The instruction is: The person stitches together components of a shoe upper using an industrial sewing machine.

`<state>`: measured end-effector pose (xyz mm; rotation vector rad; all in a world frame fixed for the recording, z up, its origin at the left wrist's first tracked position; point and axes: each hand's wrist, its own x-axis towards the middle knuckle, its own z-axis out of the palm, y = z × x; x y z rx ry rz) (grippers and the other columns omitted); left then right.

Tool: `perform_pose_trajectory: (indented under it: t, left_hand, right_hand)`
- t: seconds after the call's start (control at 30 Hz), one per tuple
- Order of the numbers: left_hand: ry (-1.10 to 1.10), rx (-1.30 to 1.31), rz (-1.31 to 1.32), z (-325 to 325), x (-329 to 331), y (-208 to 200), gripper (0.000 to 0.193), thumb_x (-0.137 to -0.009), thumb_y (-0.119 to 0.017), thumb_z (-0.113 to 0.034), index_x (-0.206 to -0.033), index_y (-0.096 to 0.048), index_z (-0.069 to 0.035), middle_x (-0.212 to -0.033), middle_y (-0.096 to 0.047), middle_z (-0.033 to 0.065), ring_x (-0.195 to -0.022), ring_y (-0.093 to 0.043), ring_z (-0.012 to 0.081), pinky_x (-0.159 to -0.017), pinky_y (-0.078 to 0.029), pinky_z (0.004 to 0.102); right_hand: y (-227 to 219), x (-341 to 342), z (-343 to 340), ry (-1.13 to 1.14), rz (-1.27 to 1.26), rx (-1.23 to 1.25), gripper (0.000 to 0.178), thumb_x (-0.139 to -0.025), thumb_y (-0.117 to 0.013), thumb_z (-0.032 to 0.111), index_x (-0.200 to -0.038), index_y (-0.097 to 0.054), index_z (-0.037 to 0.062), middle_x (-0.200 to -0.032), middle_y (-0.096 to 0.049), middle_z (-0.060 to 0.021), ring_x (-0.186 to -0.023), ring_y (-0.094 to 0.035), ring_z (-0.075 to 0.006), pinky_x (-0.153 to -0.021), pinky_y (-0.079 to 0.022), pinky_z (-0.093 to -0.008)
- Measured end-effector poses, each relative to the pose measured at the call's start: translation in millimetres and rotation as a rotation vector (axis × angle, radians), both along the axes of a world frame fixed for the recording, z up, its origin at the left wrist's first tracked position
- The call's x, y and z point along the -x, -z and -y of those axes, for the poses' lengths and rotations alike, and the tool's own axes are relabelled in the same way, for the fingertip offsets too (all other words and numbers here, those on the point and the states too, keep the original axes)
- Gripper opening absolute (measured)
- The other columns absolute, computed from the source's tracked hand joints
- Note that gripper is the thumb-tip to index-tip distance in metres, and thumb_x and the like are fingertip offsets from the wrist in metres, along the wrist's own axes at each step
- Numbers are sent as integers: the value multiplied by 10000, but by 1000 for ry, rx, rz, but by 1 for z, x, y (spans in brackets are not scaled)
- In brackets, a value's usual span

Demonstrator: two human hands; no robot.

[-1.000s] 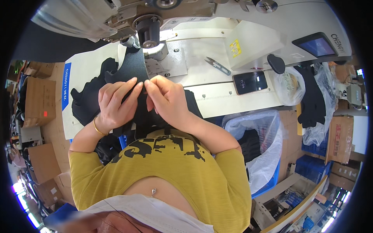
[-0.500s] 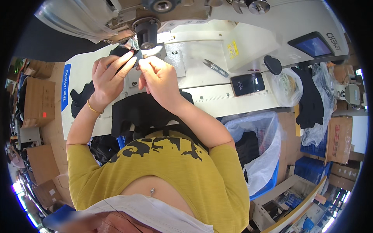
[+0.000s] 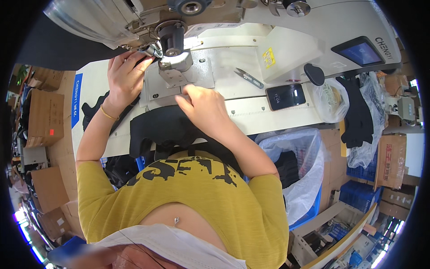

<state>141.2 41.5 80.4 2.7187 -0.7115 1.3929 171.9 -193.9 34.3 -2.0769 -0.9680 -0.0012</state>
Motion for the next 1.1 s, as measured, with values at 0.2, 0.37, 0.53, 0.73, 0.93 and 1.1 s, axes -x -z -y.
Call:
perform_pose_trajectory:
  t: [0.2, 0.37, 0.53, 0.73, 0.93, 1.1]
  left_hand:
    - [-5, 517, -390, -34, 1, 8, 229, -909, -604, -166, -1068, -696, -30, -875, -678, 99, -834, -617, 197, -764, -453, 330]
    - [-252, 974, -626, -69, -24, 41, 407, -1006, -466, -331, -1059, -695, 1, -751, -608, 51, -722, -528, 106, -674, -415, 281]
    - [-276, 1120, -701, -66, -33, 40, 383, -995, -450, -293, -1022, -713, -16, -705, -574, 1, -665, -482, 95, -638, -398, 271]
    - [-207, 1197, -636, -55, -32, 39, 360, -978, -479, -280, -1028, -701, -1, -758, -607, 42, -712, -520, 90, -674, -444, 295]
    - [-332, 911, -389, -55, -14, 5, 348, -953, -559, -283, -961, -661, 49, -821, -679, 104, -780, -626, 162, -679, -457, 308]
    - [-700, 26, -357, -69, 45, -1, 279, -944, -590, -260, -1006, -670, 0, -831, -690, 140, -720, -634, 313, -679, -491, 328]
  right_hand:
    - [19, 9, 29, 41, 58, 562, 385, -778, -772, 279, -959, -594, -10, -988, -542, -161, -977, -577, -336, -794, -505, -420]
    - [20, 16, 23, 75, 359, 339, 408, -728, -809, 214, -964, -536, 23, -958, -566, -167, -939, -608, -314, -715, -519, -400]
    - [20, 14, 28, 79, -120, 453, 424, -795, -741, 199, -1076, -478, 22, -952, -614, -224, -912, -638, -344, -741, -502, -441]
    - [29, 6, 47, -47, -97, 234, 405, -897, -595, 115, -1250, -444, -13, -1004, -646, -255, -953, -625, -419, -835, -493, -475]
    - [22, 3, 44, 6, -273, 275, 369, -898, -601, 95, -1226, -468, -11, -980, -657, -238, -932, -633, -416, -808, -496, -464]
    - [6, -5, 43, -86, -109, 66, 266, -864, -691, 89, -1074, -570, -23, -780, -622, -129, -680, -621, -226, -634, -483, -301]
